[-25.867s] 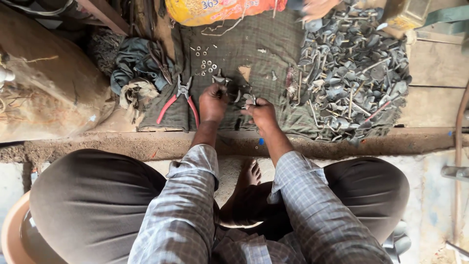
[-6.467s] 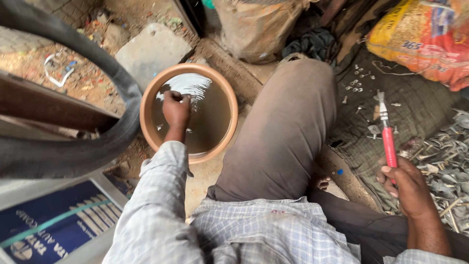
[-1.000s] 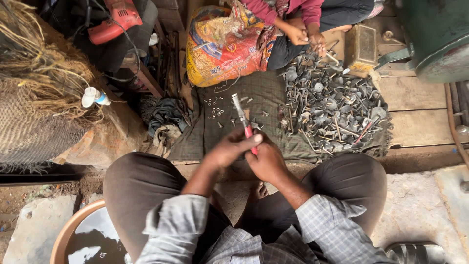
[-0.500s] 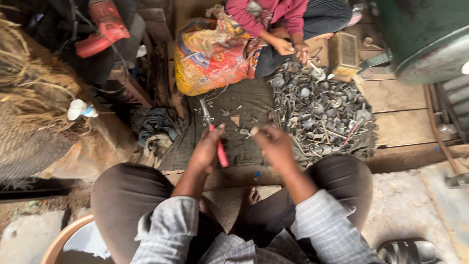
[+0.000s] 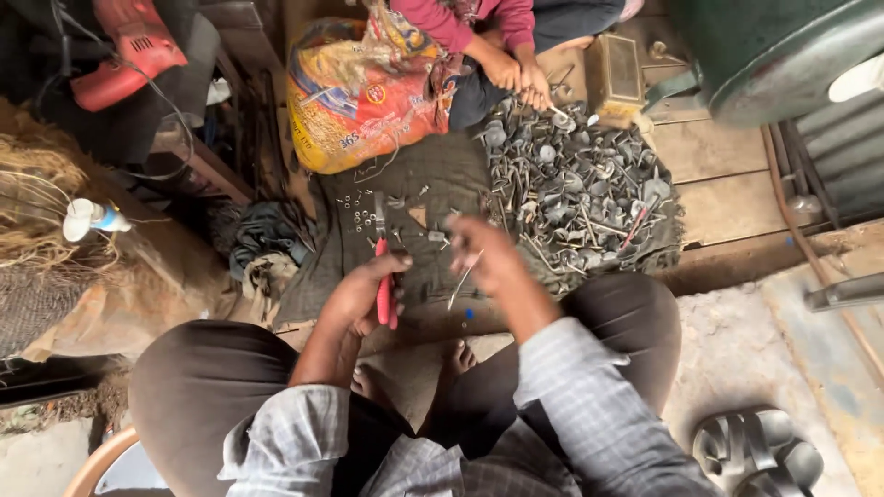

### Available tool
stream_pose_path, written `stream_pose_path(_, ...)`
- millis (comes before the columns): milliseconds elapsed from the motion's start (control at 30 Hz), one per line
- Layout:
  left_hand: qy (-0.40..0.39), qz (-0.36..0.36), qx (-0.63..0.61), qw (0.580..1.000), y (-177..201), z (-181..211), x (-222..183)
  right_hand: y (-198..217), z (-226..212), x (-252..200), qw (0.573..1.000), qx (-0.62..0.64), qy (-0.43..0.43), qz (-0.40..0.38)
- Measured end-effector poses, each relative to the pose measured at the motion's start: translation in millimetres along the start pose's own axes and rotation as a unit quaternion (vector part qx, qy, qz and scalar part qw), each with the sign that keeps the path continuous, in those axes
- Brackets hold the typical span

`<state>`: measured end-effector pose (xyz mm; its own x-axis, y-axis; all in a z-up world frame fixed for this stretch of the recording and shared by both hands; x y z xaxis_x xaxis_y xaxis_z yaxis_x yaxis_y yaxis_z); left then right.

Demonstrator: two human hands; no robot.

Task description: Repairing and sorting small metal components using pliers and wrenches.

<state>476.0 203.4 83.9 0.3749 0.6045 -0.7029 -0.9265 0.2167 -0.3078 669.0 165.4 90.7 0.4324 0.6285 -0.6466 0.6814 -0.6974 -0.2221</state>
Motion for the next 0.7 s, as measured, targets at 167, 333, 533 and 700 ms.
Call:
stream_pose_path(167, -0.003, -0.042, 0.031, 0.999, -14.6, 0.3, -18.4, 52.1, 81.5, 98.1, 0.976, 0.199, -0.087, 0.037)
stream_pose_path(333, 0.025, -0.129, -0.054, 0.99, -35.4, 17.3, -48.3, 25.3, 108.1, 64.7, 0.995, -0.077, -0.053, 0.039)
stream_pose_path(533, 0.056, -0.293, -0.157, 0.941, -53.5, 27.5, -76.0, -17.2, -76.6, -45.7, 0.966, 0.24, 0.073, -0.064)
stream_pose_path(700, 0.053, -0.382, -0.199, 0.901, -76.4, 33.0, -112.7, -7.5, -161.0, -72.0, 0.891, 0.387, 0.201, -0.129)
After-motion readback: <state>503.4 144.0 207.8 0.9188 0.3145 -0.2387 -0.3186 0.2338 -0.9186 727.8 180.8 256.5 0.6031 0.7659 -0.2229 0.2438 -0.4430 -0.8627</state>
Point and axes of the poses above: each hand's wrist, its own x-axis towards the middle knuckle, its own y-axis out of the back of the hand, z = x × y, the point moved 10 cm from there along x, towards the middle knuckle, and after that the axes turned 14 degrees about z, right-handed, at the moved point
